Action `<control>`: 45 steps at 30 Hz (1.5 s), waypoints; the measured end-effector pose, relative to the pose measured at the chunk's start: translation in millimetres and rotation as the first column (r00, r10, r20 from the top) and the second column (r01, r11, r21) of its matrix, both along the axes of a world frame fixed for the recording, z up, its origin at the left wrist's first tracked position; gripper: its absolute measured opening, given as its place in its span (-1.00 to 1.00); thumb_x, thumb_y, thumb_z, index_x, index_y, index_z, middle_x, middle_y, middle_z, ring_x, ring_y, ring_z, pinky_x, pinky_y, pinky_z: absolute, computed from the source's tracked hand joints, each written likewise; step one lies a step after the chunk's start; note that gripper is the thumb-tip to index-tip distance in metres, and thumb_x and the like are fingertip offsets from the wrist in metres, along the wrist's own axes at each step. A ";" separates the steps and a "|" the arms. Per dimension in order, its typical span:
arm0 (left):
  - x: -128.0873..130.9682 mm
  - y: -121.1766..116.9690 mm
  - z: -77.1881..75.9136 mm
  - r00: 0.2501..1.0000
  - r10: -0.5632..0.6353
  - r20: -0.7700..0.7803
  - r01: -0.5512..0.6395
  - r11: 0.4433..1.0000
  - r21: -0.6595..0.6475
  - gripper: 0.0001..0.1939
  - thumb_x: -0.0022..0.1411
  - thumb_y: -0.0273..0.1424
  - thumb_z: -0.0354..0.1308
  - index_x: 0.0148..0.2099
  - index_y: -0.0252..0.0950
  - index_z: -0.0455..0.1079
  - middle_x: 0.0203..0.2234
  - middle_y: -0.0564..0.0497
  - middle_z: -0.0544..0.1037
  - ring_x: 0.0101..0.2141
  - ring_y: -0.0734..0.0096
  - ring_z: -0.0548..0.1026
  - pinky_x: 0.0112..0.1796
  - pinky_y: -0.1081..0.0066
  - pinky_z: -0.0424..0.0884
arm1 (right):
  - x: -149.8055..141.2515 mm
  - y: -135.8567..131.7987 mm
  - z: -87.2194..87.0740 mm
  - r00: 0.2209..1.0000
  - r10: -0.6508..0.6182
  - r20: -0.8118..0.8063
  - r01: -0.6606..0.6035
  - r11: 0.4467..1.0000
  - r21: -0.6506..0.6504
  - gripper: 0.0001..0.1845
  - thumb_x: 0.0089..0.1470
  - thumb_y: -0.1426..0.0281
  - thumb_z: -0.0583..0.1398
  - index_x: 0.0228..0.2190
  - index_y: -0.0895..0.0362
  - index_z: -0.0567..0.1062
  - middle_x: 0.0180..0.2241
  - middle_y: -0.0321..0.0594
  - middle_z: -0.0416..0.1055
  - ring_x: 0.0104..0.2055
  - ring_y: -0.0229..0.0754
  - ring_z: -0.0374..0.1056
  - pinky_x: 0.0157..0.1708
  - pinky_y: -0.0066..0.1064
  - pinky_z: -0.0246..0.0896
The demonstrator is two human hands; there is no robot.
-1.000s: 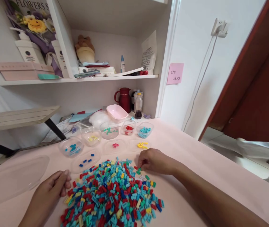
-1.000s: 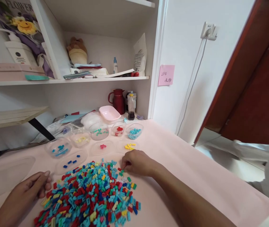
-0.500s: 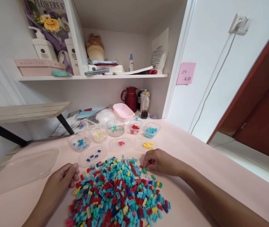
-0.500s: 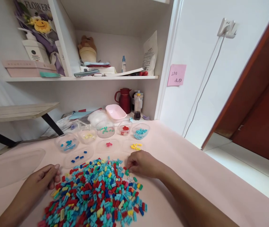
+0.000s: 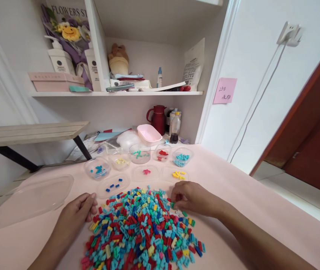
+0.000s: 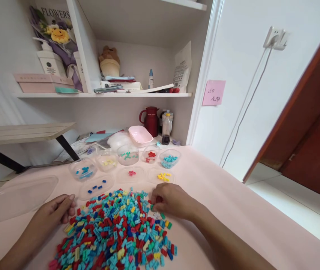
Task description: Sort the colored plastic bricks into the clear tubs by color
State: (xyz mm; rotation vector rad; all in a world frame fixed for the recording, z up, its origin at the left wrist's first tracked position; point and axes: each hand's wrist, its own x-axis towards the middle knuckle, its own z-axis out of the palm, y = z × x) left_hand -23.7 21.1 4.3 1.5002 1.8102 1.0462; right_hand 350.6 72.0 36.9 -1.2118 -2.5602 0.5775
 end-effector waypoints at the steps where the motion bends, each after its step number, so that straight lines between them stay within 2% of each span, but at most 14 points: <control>1: 0.1 -0.2 0.0 1.000 0.001 0.004 -0.001 1.000 0.000 -0.53 0.12 0.06 0.01 -0.53 -0.22 0.37 -0.64 0.13 0.46 -0.60 0.44 0.36 -0.48 0.48 0.28 | -1.0 -0.4 -0.7 1.000 -0.013 0.006 0.013 1.000 0.005 -0.89 -0.09 0.34 0.28 -0.41 0.05 0.55 -0.36 -0.29 0.50 -0.31 -0.18 0.37 -0.33 -0.42 0.16; 5: 1.3 -1.0 -0.2 0.999 0.007 0.034 -0.008 1.000 0.017 -0.54 0.11 0.05 0.02 -0.54 -0.22 0.35 -0.64 0.13 0.46 -0.60 0.44 0.36 -0.49 0.48 0.28 | -3.1 0.1 -4.5 0.999 -0.017 -0.039 0.016 1.000 -0.025 -0.91 -0.13 0.42 0.26 -0.44 0.06 0.55 -0.38 -0.30 0.49 -0.34 -0.21 0.35 -0.36 -0.45 0.16; 10: 0.2 -0.8 -3.1 0.997 0.008 0.071 -0.010 0.999 0.035 -0.55 0.11 0.04 0.02 -0.52 -0.22 0.34 -0.63 0.12 0.48 -0.62 0.44 0.36 -0.50 0.47 0.28 | -0.1 6.3 -13.3 0.979 -0.057 -0.194 0.007 0.968 -0.252 -0.89 -0.16 0.46 0.25 -0.45 0.11 0.54 -0.41 -0.29 0.49 -0.39 -0.23 0.35 -0.43 -0.48 0.18; 13: -1.7 -0.3 -5.1 0.997 -0.004 0.083 0.000 0.999 0.047 -0.57 0.12 0.03 0.03 -0.50 -0.23 0.33 -0.63 0.12 0.48 -0.63 0.44 0.36 -0.51 0.46 0.28 | 1.8 10.0 -16.1 0.961 -0.102 -0.258 0.009 0.942 -0.336 -0.90 -0.15 0.45 0.25 -0.46 0.14 0.53 -0.42 -0.27 0.49 -0.41 -0.22 0.35 -0.43 -0.46 0.19; 17: -2.1 -0.2 -6.6 0.995 -0.006 0.099 -0.002 0.997 0.074 -0.56 0.13 0.03 0.01 -0.51 -0.23 0.33 -0.66 0.11 0.47 -0.64 0.44 0.35 -0.53 0.46 0.27 | -0.9 9.8 -7.4 0.949 -0.132 -0.287 0.028 0.940 -0.341 -0.91 -0.15 0.41 0.27 -0.47 0.15 0.51 -0.42 -0.26 0.49 -0.40 -0.22 0.31 -0.40 -0.44 0.18; 21: -2.7 0.5 -9.4 0.994 -0.016 0.111 0.006 0.996 0.090 -0.55 0.14 0.03 -0.01 -0.50 -0.23 0.33 -0.66 0.11 0.46 -0.65 0.45 0.35 -0.53 0.47 0.26 | -5.5 5.6 6.1 0.949 -0.128 -0.287 0.029 0.945 -0.325 -0.93 -0.14 0.45 0.25 -0.48 0.15 0.45 -0.47 -0.30 0.41 -0.44 -0.27 0.24 -0.43 -0.46 0.14; 26: -5.2 4.6 -13.6 0.991 -0.012 0.132 0.000 0.996 0.091 -0.57 0.13 0.03 0.00 -0.48 -0.23 0.34 -0.67 0.11 0.47 -0.67 0.46 0.35 -0.55 0.47 0.24 | -4.4 3.7 11.5 0.935 -0.157 -0.318 0.029 0.927 -0.374 -0.85 -0.13 0.45 0.25 -0.50 0.14 0.34 -0.55 -0.37 0.29 -0.49 -0.31 0.17 -0.48 -0.48 0.08; 30: -5.1 4.7 -15.7 0.988 -0.014 0.154 -0.001 0.995 0.098 -0.57 0.13 0.02 0.01 -0.50 -0.23 0.34 -0.69 0.12 0.47 -0.68 0.46 0.36 -0.57 0.48 0.23 | -7.9 8.7 16.7 0.911 -0.201 -0.361 0.044 0.917 -0.398 -0.86 -0.12 0.42 0.25 -0.45 0.15 0.38 -0.53 -0.34 0.33 -0.47 -0.30 0.21 -0.46 -0.47 0.12; 34: -3.6 2.4 -17.2 0.985 -0.004 0.175 -0.015 0.994 0.106 -0.59 0.12 0.00 0.03 -0.51 -0.23 0.33 -0.70 0.13 0.46 -0.69 0.45 0.36 -0.58 0.48 0.22 | -30.8 31.7 30.0 0.877 -0.218 -0.429 0.080 0.945 -0.317 -0.84 -0.14 0.42 0.24 -0.42 0.15 0.38 -0.54 -0.33 0.37 -0.48 -0.28 0.26 -0.47 -0.46 0.15; 37: -2.2 1.2 -16.6 0.982 0.006 0.188 -0.027 0.994 0.110 -0.57 0.13 0.01 0.01 -0.50 -0.23 0.32 -0.69 0.13 0.45 -0.70 0.46 0.35 -0.58 0.48 0.23 | -59.5 64.7 42.7 0.829 -0.252 -0.500 0.180 0.965 -0.189 -0.84 -0.13 0.39 0.22 -0.43 0.15 0.37 -0.53 -0.30 0.41 -0.51 -0.28 0.29 -0.49 -0.44 0.17; 39: -1.4 0.7 -15.4 0.981 0.014 0.194 -0.036 0.993 0.111 -0.56 0.14 0.02 -0.02 -0.50 -0.24 0.32 -0.70 0.13 0.44 -0.71 0.47 0.35 -0.59 0.48 0.22 | -79.0 89.5 51.0 0.792 -0.285 -0.540 0.268 0.957 -0.113 -0.84 -0.13 0.37 0.21 -0.41 0.14 0.38 -0.53 -0.30 0.41 -0.52 -0.27 0.31 -0.49 -0.44 0.18; 42: -0.8 0.4 -13.9 0.980 0.029 0.197 -0.052 0.992 0.113 -0.54 0.14 0.04 -0.04 -0.51 -0.24 0.30 -0.71 0.12 0.43 -0.72 0.47 0.34 -0.60 0.48 0.21 | -101.2 118.0 60.3 0.759 -0.303 -0.576 0.321 0.944 -0.074 -0.77 -0.09 0.39 0.19 -0.29 0.12 0.39 -0.46 -0.29 0.43 -0.50 -0.28 0.36 -0.50 -0.46 0.18; 45: -1.5 1.3 -13.5 0.980 0.037 0.195 -0.060 0.992 0.115 -0.54 0.15 0.04 -0.04 -0.51 -0.24 0.30 -0.71 0.11 0.43 -0.72 0.47 0.34 -0.60 0.47 0.22 | -109.4 123.8 61.8 0.745 -0.313 -0.589 0.331 0.940 -0.081 -0.76 -0.03 0.38 0.16 -0.24 0.12 0.39 -0.40 -0.25 0.46 -0.51 -0.29 0.39 -0.52 -0.47 0.17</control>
